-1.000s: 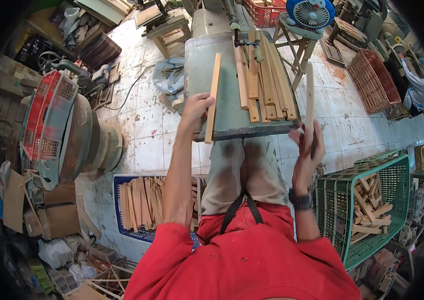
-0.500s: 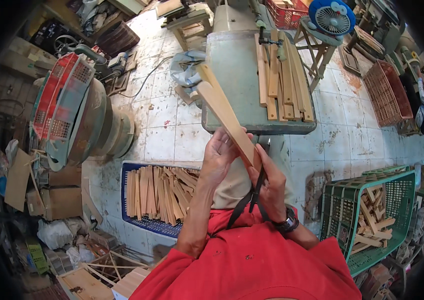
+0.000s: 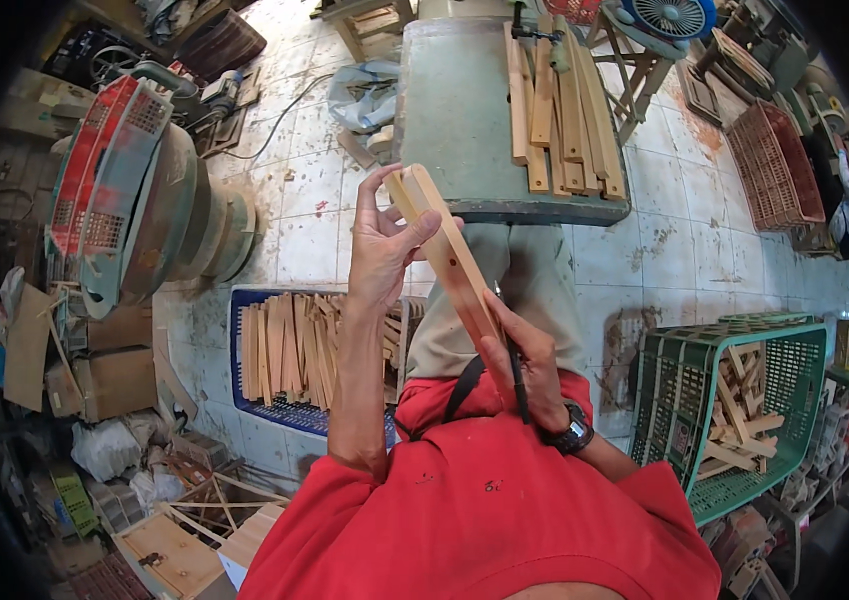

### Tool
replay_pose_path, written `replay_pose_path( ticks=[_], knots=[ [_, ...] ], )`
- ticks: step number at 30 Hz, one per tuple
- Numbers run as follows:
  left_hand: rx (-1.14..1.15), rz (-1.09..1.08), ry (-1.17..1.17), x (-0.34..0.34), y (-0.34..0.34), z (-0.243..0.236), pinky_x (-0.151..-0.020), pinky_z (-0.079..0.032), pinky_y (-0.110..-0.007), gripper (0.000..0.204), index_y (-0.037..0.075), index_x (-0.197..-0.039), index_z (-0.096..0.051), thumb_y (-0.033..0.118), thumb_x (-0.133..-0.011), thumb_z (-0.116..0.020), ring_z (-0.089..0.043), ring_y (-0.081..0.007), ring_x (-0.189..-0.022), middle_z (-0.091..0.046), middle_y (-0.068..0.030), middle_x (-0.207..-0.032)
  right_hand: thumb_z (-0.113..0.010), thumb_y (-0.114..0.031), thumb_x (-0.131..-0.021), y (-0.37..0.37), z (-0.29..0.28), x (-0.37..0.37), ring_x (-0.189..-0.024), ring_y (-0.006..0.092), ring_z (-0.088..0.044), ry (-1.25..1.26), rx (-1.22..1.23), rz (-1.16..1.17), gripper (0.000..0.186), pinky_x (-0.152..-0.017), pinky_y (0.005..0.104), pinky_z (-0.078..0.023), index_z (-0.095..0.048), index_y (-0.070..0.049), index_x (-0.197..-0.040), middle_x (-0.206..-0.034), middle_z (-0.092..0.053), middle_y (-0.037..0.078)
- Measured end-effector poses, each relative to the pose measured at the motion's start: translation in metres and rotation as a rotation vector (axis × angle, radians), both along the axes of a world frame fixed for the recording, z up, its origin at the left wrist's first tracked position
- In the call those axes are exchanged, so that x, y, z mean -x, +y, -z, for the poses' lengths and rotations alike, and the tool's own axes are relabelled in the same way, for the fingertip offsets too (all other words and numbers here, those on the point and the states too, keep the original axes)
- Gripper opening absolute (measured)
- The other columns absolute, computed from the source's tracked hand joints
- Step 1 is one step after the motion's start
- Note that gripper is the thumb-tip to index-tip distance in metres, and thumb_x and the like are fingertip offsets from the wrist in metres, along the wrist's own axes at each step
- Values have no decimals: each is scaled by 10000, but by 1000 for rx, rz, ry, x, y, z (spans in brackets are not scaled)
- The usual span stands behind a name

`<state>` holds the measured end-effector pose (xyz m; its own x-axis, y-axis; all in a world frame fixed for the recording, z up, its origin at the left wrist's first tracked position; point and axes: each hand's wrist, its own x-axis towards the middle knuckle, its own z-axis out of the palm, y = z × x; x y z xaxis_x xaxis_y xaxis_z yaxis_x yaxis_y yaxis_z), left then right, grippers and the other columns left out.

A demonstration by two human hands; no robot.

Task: The person uses a black pen to mark and scrape the rounded end of a wooden stick. They repeatedly pick up sticks from a green crate, perform the marking and scraping action, and place the sticks onto a workbench. The process is repeated for multiple sticks throughout the clip.

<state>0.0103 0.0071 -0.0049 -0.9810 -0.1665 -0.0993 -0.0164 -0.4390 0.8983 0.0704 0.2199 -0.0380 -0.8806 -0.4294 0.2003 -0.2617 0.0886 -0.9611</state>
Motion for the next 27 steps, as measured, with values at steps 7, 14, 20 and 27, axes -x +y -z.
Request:
replay_pose_path(
  ticks=[7,14,20,27],
  knots=[
    [101,8,-4,-7,4,-2,-716,-621,-319,573,106,-1361,-411,18,-869,-691,-672,-186,-939,-618,-136,-1131,-725,-158,-861,0,14,-14,-785,180,-612,-91,78,49,598,-735,287,-489,-489,-33,-1397,-974,-656,155],
    [104,24,23,-10,5,0,-749,-564,-247,594,79,-1362,-434,-13,-843,-707,-646,-143,-956,-615,-121,-1151,-693,-153,-887,2,10,-20,-914,145,-643,-262,134,37,536,-803,260,-492,-514,6,-1367,-1104,-675,151],
    [-121,66,233,-15,2,4,-836,-533,-287,614,63,-1353,-436,-64,-815,-703,-633,-176,-1000,-617,-124,-1148,-579,-168,-966,12,2,-14,-1084,155,-601,-688,423,-62,510,-923,286,-477,-440,52,-1405,-1248,-612,138],
    [-172,57,247,-14,-8,7,-800,-540,-269,597,82,-1321,-457,-66,-805,-718,-642,-170,-969,-636,-120,-1100,-461,-255,-1036,2,-14,-2,-964,238,-678,-842,508,-70,426,-843,339,-556,-480,52,-1331,-1104,-664,183]
  ],
)
